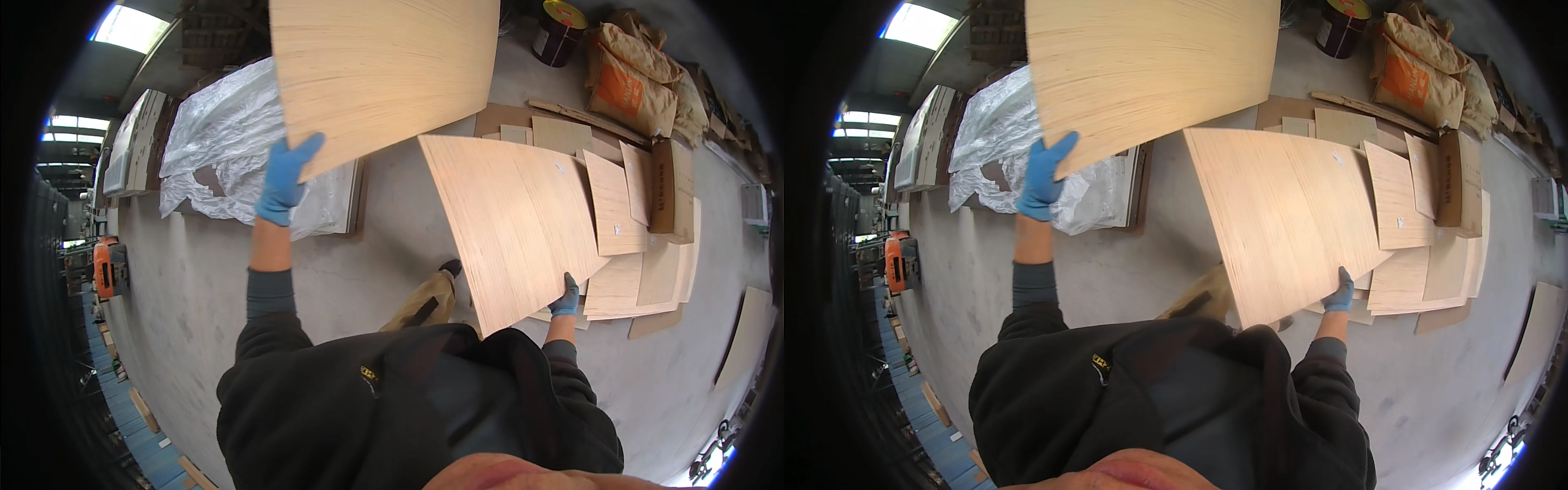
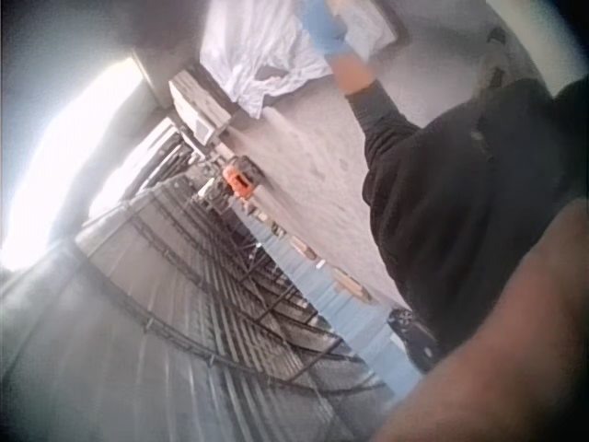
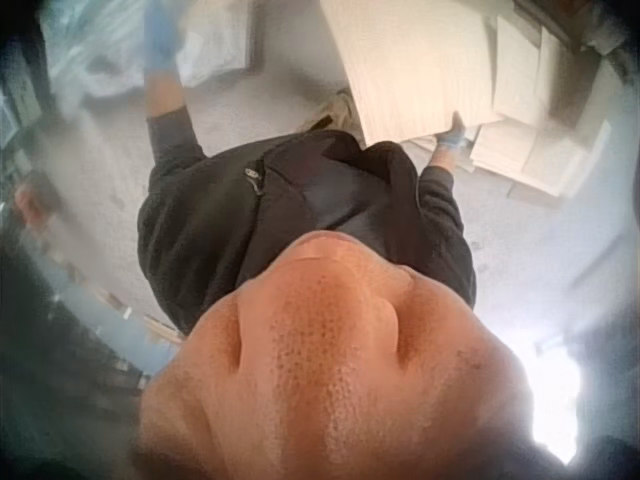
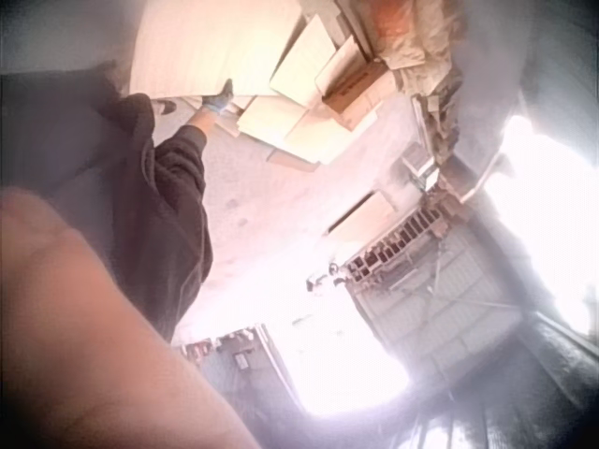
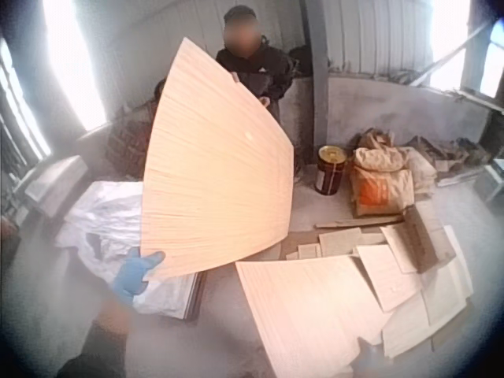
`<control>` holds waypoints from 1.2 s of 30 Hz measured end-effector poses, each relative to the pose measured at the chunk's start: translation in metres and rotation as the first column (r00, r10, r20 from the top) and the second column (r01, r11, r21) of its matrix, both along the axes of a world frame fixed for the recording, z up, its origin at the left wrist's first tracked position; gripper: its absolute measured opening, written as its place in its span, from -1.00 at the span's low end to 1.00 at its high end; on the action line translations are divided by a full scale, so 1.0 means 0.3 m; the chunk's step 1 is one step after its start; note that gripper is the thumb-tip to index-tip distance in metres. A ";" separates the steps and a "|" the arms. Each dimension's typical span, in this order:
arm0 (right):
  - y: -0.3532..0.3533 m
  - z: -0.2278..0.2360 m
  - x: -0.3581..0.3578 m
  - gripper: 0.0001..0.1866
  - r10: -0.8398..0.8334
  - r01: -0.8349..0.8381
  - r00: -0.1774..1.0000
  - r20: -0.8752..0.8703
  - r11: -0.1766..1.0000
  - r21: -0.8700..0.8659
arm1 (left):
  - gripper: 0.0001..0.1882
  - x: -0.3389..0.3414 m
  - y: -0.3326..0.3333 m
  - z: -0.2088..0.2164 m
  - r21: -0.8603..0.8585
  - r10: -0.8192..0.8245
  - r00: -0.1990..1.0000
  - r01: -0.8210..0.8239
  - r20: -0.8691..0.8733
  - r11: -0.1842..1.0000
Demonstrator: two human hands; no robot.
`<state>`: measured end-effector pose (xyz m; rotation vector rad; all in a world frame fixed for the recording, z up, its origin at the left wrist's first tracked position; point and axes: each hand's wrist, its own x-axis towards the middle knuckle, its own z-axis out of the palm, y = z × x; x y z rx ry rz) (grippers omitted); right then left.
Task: The person removes a plastic wrap from a stack of wood panels and places several thin wooden boards on top of the stack. The person handles the plastic and boards by hand in a warehouse setting.
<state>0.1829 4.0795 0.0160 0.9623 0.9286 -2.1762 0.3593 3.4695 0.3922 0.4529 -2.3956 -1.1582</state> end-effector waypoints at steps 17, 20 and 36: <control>0.069 0.170 -0.010 -0.50 0.153 -0.176 0.970 -0.187 0.978 -0.113 | -0.44 0.532 0.063 -0.031 0.942 0.512 0.846 -0.037 -0.149 0.334; 0.201 0.253 0.044 -0.55 0.195 -0.226 0.952 -0.235 0.968 -0.110 | -0.38 0.531 0.468 -0.393 0.943 0.360 0.899 -0.310 0.251 0.117; 0.385 0.668 0.641 -0.62 0.300 -0.348 0.877 -0.376 0.935 -0.065 | -0.67 0.999 1.137 -0.347 0.988 0.373 0.914 -0.146 0.156 -0.055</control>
